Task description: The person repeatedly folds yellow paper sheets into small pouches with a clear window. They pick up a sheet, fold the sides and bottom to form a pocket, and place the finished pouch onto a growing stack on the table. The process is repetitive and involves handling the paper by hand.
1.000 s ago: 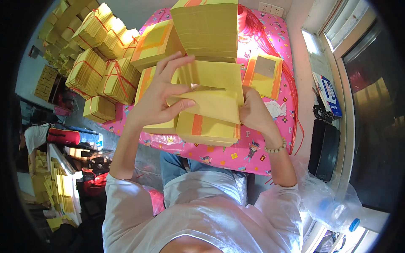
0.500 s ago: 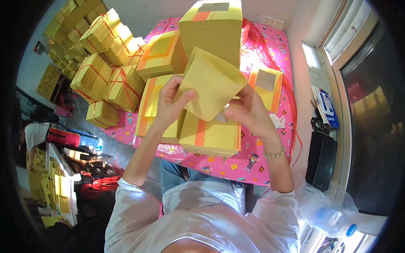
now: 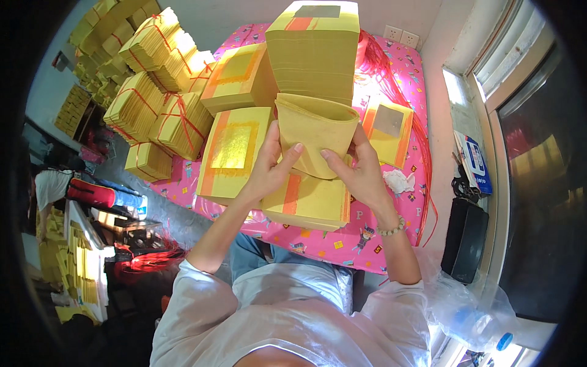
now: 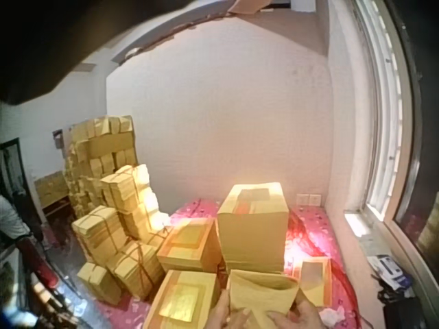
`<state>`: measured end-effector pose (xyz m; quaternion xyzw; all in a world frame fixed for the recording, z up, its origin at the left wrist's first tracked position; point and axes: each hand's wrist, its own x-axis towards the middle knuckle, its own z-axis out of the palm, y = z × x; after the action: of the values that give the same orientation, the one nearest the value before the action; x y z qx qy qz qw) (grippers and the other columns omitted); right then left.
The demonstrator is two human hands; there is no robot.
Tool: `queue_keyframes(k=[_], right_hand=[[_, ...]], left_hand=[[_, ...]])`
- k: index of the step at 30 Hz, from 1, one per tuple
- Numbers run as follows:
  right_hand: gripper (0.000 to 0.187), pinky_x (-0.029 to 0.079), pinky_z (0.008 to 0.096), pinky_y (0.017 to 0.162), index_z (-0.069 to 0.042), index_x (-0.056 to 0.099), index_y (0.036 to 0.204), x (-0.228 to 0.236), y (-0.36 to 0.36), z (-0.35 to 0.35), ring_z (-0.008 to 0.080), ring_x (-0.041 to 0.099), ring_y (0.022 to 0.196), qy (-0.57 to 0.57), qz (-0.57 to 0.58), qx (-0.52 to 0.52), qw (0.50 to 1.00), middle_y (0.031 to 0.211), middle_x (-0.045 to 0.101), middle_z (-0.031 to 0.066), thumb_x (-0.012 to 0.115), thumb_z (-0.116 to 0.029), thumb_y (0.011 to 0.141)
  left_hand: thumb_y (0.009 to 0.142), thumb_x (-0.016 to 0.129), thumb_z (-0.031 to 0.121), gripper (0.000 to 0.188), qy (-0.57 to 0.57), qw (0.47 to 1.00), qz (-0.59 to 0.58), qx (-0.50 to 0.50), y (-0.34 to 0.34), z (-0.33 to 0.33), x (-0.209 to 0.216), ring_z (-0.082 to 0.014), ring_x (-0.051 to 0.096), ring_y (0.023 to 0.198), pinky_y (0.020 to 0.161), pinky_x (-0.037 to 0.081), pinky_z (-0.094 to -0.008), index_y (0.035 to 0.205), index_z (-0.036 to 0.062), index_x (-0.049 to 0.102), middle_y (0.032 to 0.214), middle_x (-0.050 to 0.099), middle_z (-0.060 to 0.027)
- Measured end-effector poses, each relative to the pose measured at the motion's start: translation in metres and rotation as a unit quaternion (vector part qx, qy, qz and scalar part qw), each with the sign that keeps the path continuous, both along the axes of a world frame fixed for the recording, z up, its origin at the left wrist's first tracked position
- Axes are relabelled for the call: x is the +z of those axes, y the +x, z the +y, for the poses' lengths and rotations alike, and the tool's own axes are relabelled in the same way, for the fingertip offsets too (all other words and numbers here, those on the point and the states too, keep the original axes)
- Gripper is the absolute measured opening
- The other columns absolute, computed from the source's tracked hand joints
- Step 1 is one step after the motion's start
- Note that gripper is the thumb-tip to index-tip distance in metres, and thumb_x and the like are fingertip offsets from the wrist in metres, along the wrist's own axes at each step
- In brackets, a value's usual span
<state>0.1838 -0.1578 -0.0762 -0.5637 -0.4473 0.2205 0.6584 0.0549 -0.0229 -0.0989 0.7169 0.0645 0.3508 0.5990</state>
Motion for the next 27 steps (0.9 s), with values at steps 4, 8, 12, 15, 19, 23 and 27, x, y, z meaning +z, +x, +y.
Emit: queue_keyframes(k=[4,8,12,15,19,23,27], right_hand=[[0.05,0.045,0.0316,0.094,-0.001,0.042,0.132,-0.004,0.008,0.006,0.0153,0.056,0.109,-0.007,0.008,0.022,1.0,0.12,0.057,0.0081,0.063,-0.004,0.087],[0.041,0.047,0.029,0.091,0.002,0.047,0.127,0.015,0.013,0.012,0.0136,0.058,0.105,-0.029,0.079,0.026,0.996,0.117,0.06,0.0088,0.06,-0.006,0.089],[0.036,0.048,0.0279,0.09,0.005,0.051,0.122,0.014,0.019,0.019,0.0133,0.06,0.102,-0.06,0.143,0.048,0.987,0.114,0.062,0.0096,0.059,-0.013,0.092],[0.037,0.049,0.0269,0.087,0.004,0.052,0.122,0.011,0.02,0.019,0.0127,0.06,0.101,-0.07,0.197,0.053,0.976,0.113,0.063,0.0093,0.06,-0.018,0.092],[0.037,0.05,0.0263,0.084,0.003,0.053,0.121,0.007,0.023,0.021,0.0121,0.061,0.098,-0.086,0.232,0.051,0.967,0.111,0.063,0.0092,0.06,-0.019,0.092],[0.037,0.05,0.0264,0.084,0.003,0.053,0.121,0.007,0.024,0.021,0.0121,0.061,0.098,-0.089,0.245,0.056,0.964,0.111,0.063,0.0094,0.06,-0.02,0.092],[0.037,0.05,0.0266,0.084,0.003,0.053,0.121,0.004,0.027,0.021,0.0124,0.061,0.099,-0.091,0.253,0.063,0.961,0.111,0.062,0.0096,0.06,-0.02,0.093]], left_hand=[[0.092,0.055,0.008,0.038,-0.021,1.0,-0.007,0.0,0.005,0.002,-0.002,-0.0166,0.051,0.109,0.096,0.039,-0.0298,0.125,-0.0021,0.041,0.115,0.055,-0.0118],[0.09,0.056,0.007,0.04,-0.096,0.994,-0.007,-0.054,0.005,0.007,0.026,-0.0169,0.052,0.111,0.097,0.04,-0.0312,0.126,-0.0018,0.041,0.118,0.055,-0.0119],[0.09,0.059,0.012,0.046,-0.186,0.969,0.12,-0.106,0.002,0.018,0.052,-0.0168,0.055,0.112,0.096,0.044,-0.032,0.131,0.0008,0.041,0.122,0.055,-0.0095],[0.092,0.057,0.016,0.045,-0.228,0.957,0.16,-0.079,0.008,0.014,0.055,-0.0173,0.057,0.109,0.092,0.047,-0.0328,0.131,0.0008,0.042,0.121,0.056,-0.0099],[0.094,0.053,0.017,0.042,-0.268,0.947,0.164,-0.064,0.013,0.014,0.052,-0.0177,0.058,0.108,0.089,0.049,-0.0333,0.13,0.0008,0.042,0.121,0.056,-0.0103],[0.094,0.053,0.017,0.038,-0.277,0.946,0.144,-0.082,0.019,0.022,0.038,-0.0206,0.056,0.107,0.091,0.047,-0.0333,0.125,-0.0023,0.04,0.118,0.056,-0.0145],[0.095,0.052,0.018,0.036,-0.278,0.943,0.171,-0.063,0.02,0.02,0.041,-0.0178,0.059,0.106,0.087,0.051,-0.0333,0.126,0.0006,0.043,0.118,0.057,-0.0102]])
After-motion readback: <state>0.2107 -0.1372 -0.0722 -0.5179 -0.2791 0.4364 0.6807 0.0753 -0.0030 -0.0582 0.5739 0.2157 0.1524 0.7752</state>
